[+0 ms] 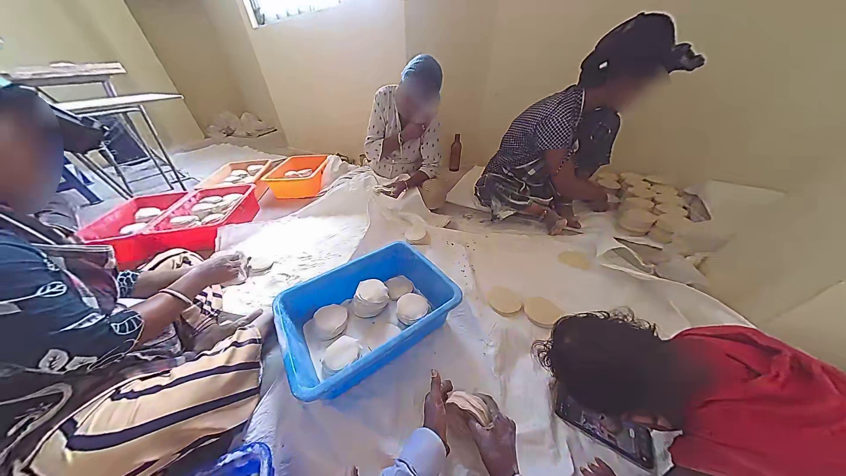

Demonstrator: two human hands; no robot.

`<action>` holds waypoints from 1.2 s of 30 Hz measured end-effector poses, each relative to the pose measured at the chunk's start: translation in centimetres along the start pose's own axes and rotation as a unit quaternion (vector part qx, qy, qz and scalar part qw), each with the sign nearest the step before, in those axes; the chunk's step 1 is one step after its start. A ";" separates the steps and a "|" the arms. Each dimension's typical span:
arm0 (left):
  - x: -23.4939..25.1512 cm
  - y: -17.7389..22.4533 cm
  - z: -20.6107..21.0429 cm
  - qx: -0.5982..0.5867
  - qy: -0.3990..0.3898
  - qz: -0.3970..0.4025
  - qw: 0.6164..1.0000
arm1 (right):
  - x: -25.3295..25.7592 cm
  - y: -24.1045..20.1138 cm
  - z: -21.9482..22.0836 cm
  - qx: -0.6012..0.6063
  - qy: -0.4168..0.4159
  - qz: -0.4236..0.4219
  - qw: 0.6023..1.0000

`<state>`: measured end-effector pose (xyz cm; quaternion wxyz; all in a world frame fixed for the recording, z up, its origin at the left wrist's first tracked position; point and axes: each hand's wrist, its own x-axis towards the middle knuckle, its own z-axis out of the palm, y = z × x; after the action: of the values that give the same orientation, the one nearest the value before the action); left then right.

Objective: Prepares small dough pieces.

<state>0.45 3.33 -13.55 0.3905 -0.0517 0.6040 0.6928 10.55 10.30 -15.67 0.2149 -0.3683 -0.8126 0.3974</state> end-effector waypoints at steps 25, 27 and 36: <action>-0.3 -0.2 0.2 0.033 -0.013 -0.010 0.999 | 0.0 -0.4 -0.2 -0.011 -0.034 0.037 0.999; -0.2 -0.1 0.3 0.015 -0.010 -0.010 1.000 | 0.3 0.6 0.5 0.001 -0.022 0.010 1.000; -0.4 0.2 0.3 0.005 -0.001 0.006 1.000 | -0.1 0.1 0.2 0.009 -0.015 0.016 1.000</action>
<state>0.70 3.39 -13.08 0.3871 -0.0455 0.6073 0.6923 10.50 10.21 -15.87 0.1993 -0.3736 -0.8060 0.4137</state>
